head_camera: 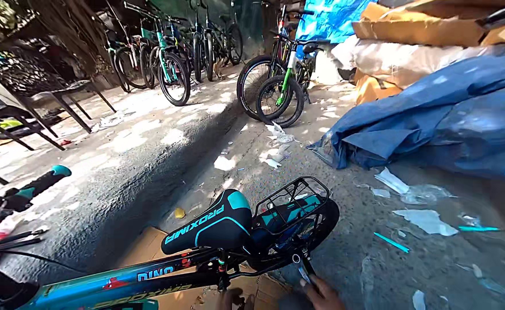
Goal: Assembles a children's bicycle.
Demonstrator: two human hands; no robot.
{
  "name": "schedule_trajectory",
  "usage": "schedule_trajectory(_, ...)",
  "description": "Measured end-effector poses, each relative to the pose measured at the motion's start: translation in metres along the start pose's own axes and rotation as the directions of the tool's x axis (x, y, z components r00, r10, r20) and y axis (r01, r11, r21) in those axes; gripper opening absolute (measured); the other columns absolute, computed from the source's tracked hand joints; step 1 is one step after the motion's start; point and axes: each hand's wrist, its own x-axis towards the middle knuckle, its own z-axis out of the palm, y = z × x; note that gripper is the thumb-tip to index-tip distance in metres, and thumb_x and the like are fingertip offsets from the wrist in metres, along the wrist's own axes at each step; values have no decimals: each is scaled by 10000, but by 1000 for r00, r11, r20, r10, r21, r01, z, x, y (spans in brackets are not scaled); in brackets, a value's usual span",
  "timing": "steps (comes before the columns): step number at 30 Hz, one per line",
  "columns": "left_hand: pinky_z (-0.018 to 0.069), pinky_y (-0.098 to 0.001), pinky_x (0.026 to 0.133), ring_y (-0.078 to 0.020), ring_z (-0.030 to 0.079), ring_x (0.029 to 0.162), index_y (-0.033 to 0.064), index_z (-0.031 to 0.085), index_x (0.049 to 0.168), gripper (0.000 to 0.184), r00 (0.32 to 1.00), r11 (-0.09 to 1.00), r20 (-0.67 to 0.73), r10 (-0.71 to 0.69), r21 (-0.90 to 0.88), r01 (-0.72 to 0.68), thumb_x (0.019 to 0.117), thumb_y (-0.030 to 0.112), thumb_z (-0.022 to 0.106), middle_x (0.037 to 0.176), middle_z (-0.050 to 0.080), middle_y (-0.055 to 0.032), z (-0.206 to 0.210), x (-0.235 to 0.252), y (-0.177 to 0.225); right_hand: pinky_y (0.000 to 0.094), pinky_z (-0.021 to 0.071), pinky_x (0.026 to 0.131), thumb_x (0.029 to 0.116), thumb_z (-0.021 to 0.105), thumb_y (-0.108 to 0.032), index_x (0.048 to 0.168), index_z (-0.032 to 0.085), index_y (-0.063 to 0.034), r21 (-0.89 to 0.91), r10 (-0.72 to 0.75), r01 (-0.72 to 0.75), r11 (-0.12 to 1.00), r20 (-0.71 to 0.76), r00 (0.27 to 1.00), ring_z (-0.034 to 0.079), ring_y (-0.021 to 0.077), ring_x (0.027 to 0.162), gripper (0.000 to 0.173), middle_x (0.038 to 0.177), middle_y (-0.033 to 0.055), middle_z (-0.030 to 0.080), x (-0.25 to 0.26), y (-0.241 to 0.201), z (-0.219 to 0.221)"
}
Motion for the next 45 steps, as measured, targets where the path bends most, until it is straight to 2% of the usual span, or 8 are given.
schedule_trajectory(4,576,-592,835,-446,646,1097,-46,531,1402,915,883,996,-469,1,76,40,728,446,907,1351,542,-323,11,33,21,373,440,524,1001,629,-379,810,655,-55,193,-66,83,978,-95,993,487,155,525,377,612,29,517,5,-11,14)
schedule_trajectory(7,595,-590,772,-447,662,1106,-18,522,1426,1018,799,974,-600,51,208,94,668,539,910,1424,523,-294,23,67,25,347,407,455,1004,590,-469,731,621,-78,289,-43,88,953,-159,986,454,146,466,478,571,17,509,19,-16,5)
schedule_trajectory(14,583,-542,734,-336,714,999,73,693,1203,853,795,889,-606,-16,356,289,680,739,791,1110,721,-152,39,115,32,339,401,467,998,579,-498,763,628,-103,235,-3,31,971,-118,993,464,146,481,462,589,6,513,23,-5,-11)
schedule_trajectory(30,555,-556,734,-325,725,970,141,739,1112,773,777,818,-627,-63,413,400,651,761,768,1028,750,-131,44,123,40,419,477,589,998,583,-497,902,677,-84,102,220,-218,971,-9,975,547,194,599,434,682,42,566,1,93,-7)
schedule_trajectory(34,553,-558,753,-332,719,987,118,729,1112,772,766,844,-641,-49,383,375,655,738,787,1035,744,-140,45,124,38,385,517,586,1012,573,-479,861,702,-91,159,68,-42,986,-164,984,596,164,605,436,685,18,629,8,57,-19)
schedule_trajectory(37,551,-557,764,-339,716,992,93,721,1100,765,775,862,-631,-37,372,344,667,719,803,1031,738,-150,44,122,37,393,540,650,1052,539,-379,1121,747,-99,198,-40,122,972,-375,926,634,161,707,356,869,23,708,27,7,-42)
schedule_trajectory(42,562,-543,772,-334,716,984,81,708,1116,774,793,867,-609,23,407,287,678,711,806,1026,734,-144,41,119,30,236,298,446,1104,455,-330,1379,627,-156,507,38,210,836,-435,900,348,50,477,368,1045,7,721,82,-56,-87)
schedule_trajectory(45,573,-527,749,-324,723,971,82,700,1147,791,788,864,-614,55,424,271,687,719,789,1032,737,-138,41,119,28,187,250,407,1106,413,-279,1333,630,-147,684,129,187,705,-383,915,301,22,439,341,1030,-6,718,98,-86,-100)
